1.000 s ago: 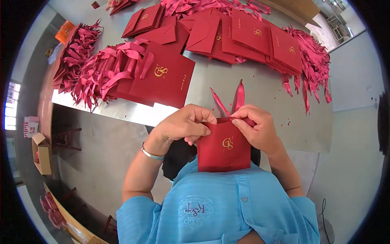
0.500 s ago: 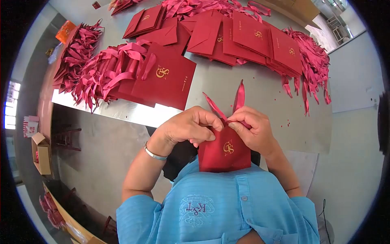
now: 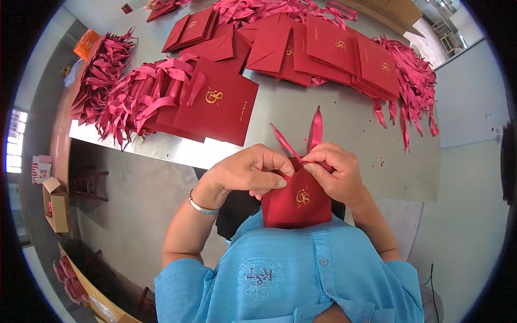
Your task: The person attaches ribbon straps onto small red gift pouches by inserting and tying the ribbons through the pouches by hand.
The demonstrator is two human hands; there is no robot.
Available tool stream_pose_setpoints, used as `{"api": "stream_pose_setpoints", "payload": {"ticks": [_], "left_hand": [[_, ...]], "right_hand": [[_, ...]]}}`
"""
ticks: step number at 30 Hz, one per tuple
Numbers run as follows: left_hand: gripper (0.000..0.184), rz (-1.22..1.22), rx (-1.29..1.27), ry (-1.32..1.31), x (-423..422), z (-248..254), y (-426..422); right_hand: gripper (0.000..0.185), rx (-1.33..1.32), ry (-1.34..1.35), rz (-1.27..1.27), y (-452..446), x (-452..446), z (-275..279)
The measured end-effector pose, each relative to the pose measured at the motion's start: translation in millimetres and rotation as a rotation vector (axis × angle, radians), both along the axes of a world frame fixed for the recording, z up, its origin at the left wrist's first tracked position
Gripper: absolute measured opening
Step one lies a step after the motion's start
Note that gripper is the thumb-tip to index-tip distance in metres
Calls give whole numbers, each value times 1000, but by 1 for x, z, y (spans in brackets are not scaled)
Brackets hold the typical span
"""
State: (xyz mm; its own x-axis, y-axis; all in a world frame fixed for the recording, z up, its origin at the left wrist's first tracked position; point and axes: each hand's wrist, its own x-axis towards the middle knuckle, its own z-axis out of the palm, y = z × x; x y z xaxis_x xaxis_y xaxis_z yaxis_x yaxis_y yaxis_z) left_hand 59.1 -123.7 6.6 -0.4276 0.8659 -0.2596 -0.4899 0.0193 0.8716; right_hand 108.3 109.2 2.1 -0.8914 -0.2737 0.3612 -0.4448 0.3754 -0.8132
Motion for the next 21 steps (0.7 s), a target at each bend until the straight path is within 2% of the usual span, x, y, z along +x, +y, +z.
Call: {"api": "stream_pose_setpoints", "payload": {"ticks": [6, 8, 12, 14, 21], "left_hand": [[14, 6, 11, 40, 0, 2, 1], [11, 31, -80, 91, 2, 6, 2], [10, 9, -97, 111, 2, 11, 2], [10, -36, -124, 243, 1, 10, 2], [11, 10, -228, 236, 1, 14, 3]], "right_hand": [[10, 5, 12, -9, 0, -1, 0], [10, 0, -9, -24, 1, -1, 0], [10, -6, -22, -14, 1, 0, 2], [10, -11, -28, -13, 1, -1, 2], [10, -38, -32, -2, 3, -2, 0]]}}
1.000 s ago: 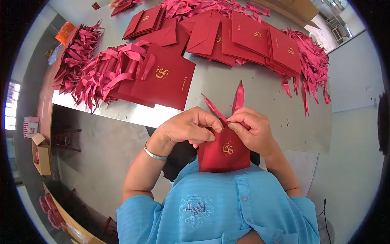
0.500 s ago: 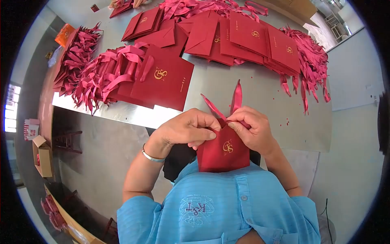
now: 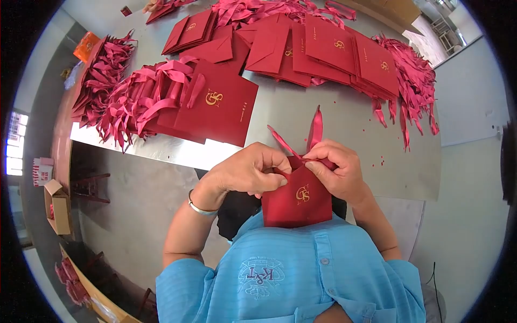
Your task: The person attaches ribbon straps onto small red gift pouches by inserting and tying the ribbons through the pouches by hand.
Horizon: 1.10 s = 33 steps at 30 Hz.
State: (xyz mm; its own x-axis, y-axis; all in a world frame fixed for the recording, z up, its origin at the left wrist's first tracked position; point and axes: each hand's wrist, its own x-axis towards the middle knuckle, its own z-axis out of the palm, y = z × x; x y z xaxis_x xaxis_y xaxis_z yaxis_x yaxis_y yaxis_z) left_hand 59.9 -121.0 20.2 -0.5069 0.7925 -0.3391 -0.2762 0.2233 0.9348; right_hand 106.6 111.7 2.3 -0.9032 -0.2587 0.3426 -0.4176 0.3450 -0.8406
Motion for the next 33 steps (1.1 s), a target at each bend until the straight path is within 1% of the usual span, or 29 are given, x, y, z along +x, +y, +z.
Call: {"api": "stream_pose_setpoints", "payload": {"ticks": [3, 6, 8, 10, 11, 14, 16, 17, 19, 23, 24, 26, 27, 29, 30, 32, 33], "left_hand": [[12, 31, 7, -20, 2, -2, 1], [12, 81, 11, 16, 7, 0, 3], [11, 188, 16, 42, 11, -2, 3], [10, 230, 26, 36, 15, -3, 4], [10, 273, 36, 29, 16, -3, 4], [10, 288, 9, 25, 17, -4, 4], [11, 301, -8, 8, 16, -3, 6], [13, 311, -27, -8, 15, -3, 6], [15, 309, -18, -22, 13, -4, 7], [21, 278, -15, -24, 8, -15, 4], [21, 283, -10, -26, 7, -15, 2], [19, 252, 64, -172, 5, -15, -2], [19, 255, 68, -173, 3, -15, -4], [14, 227, 109, -264, 1, -14, -8], [14, 228, 111, -265, 1, -14, -8], [10, 162, 100, -157, 2, -14, -9], [10, 163, 102, -157, 2, -15, -9]], "right_hand": [[11, -11, 11, -6, 0, 0, 0], [12, -7, 30, -13, 2, 1, 1], [13, 3, 35, -16, 2, 1, 2], [15, 41, 120, -15, 2, 1, 0], [15, 41, 120, -16, 1, 1, 1], [18, 73, 143, -18, -2, 1, 4], [19, 111, 302, -87, -8, -1, 8], [19, 114, 301, -82, -8, 0, 11], [23, 213, 318, -63, -7, 4, 17], [21, 186, 306, -13, -12, 4, 20], [20, 160, 259, -9, -12, 4, 20], [19, 138, 212, 1, -14, 3, 21], [17, 134, 235, 7, -15, 2, 22], [16, 133, 257, 16, -18, 1, 24], [16, 154, 249, 24, -19, 1, 24], [16, 177, 241, 32, -21, 1, 24], [17, 181, 262, 38, -22, 1, 24]]}}
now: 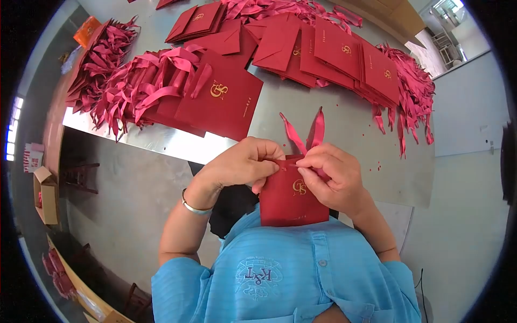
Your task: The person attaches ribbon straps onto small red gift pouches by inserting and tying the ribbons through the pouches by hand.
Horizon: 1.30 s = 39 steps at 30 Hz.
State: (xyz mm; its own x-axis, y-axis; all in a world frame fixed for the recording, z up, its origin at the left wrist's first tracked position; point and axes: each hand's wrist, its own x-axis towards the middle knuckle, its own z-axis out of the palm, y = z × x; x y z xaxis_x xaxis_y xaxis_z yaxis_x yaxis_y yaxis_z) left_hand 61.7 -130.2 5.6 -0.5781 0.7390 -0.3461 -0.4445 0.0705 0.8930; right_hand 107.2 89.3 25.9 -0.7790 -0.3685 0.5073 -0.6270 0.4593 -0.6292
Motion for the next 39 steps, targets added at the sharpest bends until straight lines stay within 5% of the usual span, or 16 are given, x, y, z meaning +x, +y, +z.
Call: {"api": "stream_pose_setpoints", "payload": {"ticks": [23, 29, 39], "left_hand": [[11, 82, -109, 190, 6, 7, 3], [10, 94, -163, 212, 6, 12, 7], [11, 113, -208, 221, 4, 8, 9]], "right_hand": [[16, 175, -94, 21, -17, 3, 12], [9, 452, -53, -83, -31, 5, 21], [7, 557, -340, -45, -37, -14, 26]]}}
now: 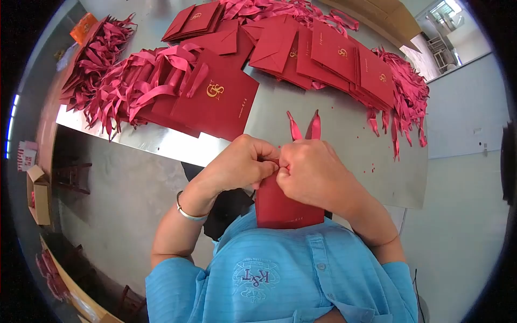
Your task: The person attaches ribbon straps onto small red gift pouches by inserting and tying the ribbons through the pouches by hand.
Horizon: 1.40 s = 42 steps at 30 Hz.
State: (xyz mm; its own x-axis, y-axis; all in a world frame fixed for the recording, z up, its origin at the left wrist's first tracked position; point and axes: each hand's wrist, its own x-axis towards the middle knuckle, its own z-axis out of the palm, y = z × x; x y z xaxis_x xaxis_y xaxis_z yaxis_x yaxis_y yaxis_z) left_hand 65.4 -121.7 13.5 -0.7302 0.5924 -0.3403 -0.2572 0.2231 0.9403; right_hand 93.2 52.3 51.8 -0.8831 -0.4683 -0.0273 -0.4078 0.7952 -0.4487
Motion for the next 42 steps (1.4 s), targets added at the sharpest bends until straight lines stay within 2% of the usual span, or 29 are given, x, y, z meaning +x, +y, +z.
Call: {"api": "stream_pose_setpoints", "payload": {"ticks": [5, 7, 12, 14, 16, 17, 19, 20, 24, 27, 30, 32, 33, 35, 36, 38, 42], "left_hand": [[12, -5, -9, -4, -2, -4, -1], [13, -5, 17, -17, -1, -1, -2], [16, -65, -18, 32, 0, -2, -1], [16, -35, 50, 19, 2, -2, 0], [17, -27, 59, 18, 4, -2, -1], [18, -10, 76, 14, 6, -2, -1], [20, 29, 85, -5, 10, -3, 2], [23, 79, 98, -25, 12, -3, 4], [22, 46, 119, 18, 11, -9, 3], [20, 51, 67, 65, 14, -4, 5], [19, 56, 78, 48, 14, -12, 4], [18, 56, 83, 26, 14, -14, 4], [16, 67, 81, 15, 14, -15, 5], [14, 70, 75, 4, 15, -16, 5], [12, 63, 85, 13, 15, -16, 5], [10, 47, 92, 22, 15, -18, 4], [9, 26, 83, 50, 13, -17, 3]], "right_hand": [[9, 95, 89, -12, -4, 5, -6], [8, -170, -42, -95, 3, 1, -3], [11, -87, 56, -2, 10, 3, -12], [13, -78, 79, 6, 17, -1, -4], [22, -249, -352, -1, 33, -14, 21], [22, -255, -349, -11, 41, -22, 22], [35, -505, -661, 45, 55, -36, 24], [40, -556, -713, 93, 59, -40, 20], [39, -750, -714, 190, 53, -39, 17], [38, -658, -760, 106, 49, -39, 40], [37, -541, -781, 175, 48, -38, 41], [42, -574, -687, 353, 48, -36, 28], [42, -579, -685, 347, 47, -35, 35], [48, -196, -526, 390, 46, -32, 56], [48, -201, -524, 384, 48, -30, 56], [55, -67, -236, 380, 55, -27, 53], [56, -106, -145, 342, 83, -32, 33]]}}
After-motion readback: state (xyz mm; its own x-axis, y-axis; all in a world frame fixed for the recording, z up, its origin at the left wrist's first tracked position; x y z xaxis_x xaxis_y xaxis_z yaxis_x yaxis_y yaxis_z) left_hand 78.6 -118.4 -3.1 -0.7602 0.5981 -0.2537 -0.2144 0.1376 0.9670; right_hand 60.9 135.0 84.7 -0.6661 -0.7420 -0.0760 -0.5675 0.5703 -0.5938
